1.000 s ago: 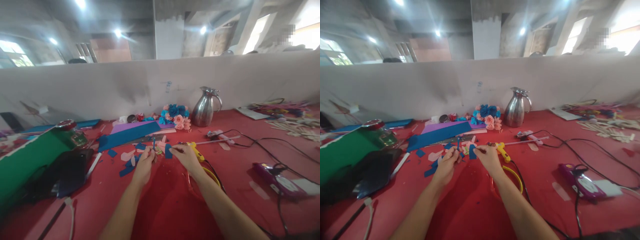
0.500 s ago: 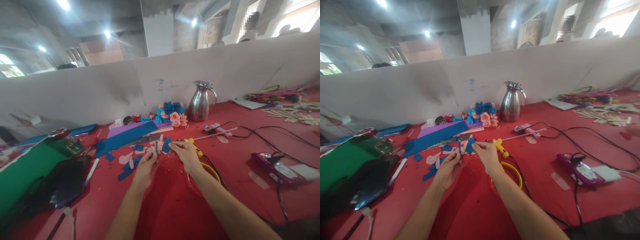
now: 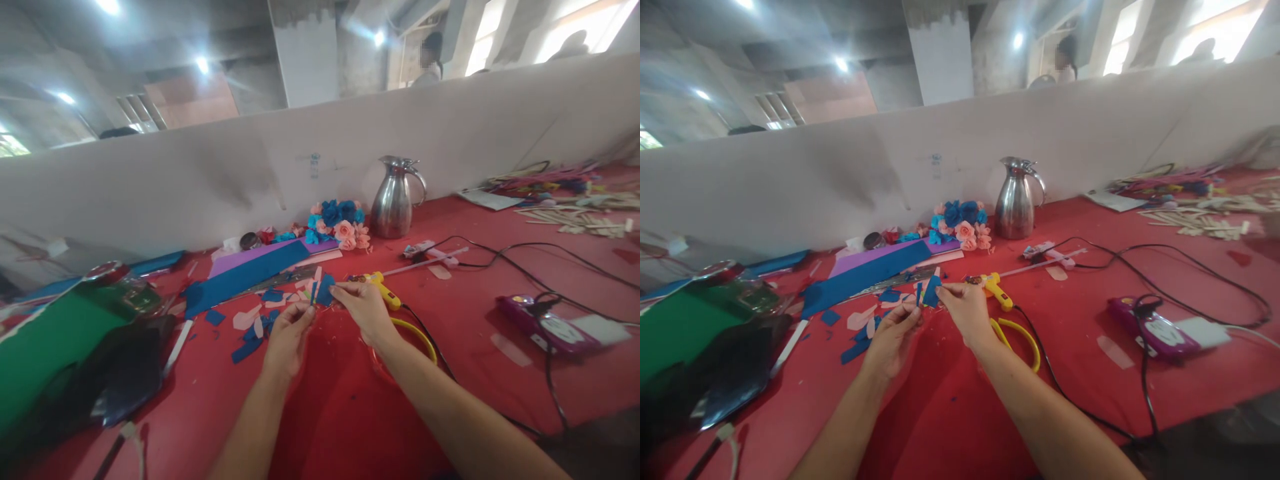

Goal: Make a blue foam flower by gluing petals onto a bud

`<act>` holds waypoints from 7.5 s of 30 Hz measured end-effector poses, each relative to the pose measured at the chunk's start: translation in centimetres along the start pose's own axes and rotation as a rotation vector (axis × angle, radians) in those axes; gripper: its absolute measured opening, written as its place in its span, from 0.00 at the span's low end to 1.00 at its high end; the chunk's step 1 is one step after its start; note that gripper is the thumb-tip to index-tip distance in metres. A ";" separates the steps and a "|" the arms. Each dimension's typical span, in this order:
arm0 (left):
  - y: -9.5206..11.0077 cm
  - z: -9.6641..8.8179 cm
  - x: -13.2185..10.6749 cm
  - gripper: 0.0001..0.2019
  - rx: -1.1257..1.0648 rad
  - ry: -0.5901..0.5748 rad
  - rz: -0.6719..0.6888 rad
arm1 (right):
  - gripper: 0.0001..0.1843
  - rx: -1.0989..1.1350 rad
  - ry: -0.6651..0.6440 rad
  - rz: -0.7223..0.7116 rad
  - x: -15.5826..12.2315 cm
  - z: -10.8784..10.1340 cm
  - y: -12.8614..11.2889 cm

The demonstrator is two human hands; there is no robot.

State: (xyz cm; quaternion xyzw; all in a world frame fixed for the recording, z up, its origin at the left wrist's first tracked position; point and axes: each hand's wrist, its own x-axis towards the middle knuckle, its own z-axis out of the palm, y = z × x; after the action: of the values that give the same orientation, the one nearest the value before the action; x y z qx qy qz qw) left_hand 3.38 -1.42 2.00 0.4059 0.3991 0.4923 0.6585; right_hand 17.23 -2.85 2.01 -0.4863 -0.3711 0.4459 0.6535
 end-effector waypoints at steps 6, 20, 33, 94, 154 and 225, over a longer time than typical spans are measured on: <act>-0.2 -0.1 0.0 0.15 0.024 -0.035 -0.013 | 0.16 -0.017 -0.019 -0.024 -0.1 0.0 -0.1; -0.4 0.4 -0.3 0.13 0.012 0.001 0.006 | 0.16 -0.005 -0.027 -0.009 -0.4 0.2 -0.2; -0.5 0.4 -0.3 0.12 0.016 0.000 0.038 | 0.13 0.062 -0.022 0.009 -0.8 0.7 -0.4; 0.1 -0.8 0.1 0.09 -0.188 -0.056 -0.065 | 0.06 -0.088 -0.371 0.004 -1.5 1.4 1.3; 0.1 -0.4 -0.4 0.07 0.178 -0.066 0.167 | 0.09 -0.051 -0.207 0.015 -1.2 1.0 -0.2; 0.1 -0.6 -0.7 0.06 0.648 0.050 0.460 | 0.10 -0.010 -0.162 -0.026 -1.2 1.3 0.9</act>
State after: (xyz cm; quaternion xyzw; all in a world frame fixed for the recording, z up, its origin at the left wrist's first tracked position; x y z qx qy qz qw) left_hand 2.66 -1.97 2.01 0.6593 0.4485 0.4852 0.3589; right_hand 15.41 -3.43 1.43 -0.4468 -0.4313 0.4736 0.6246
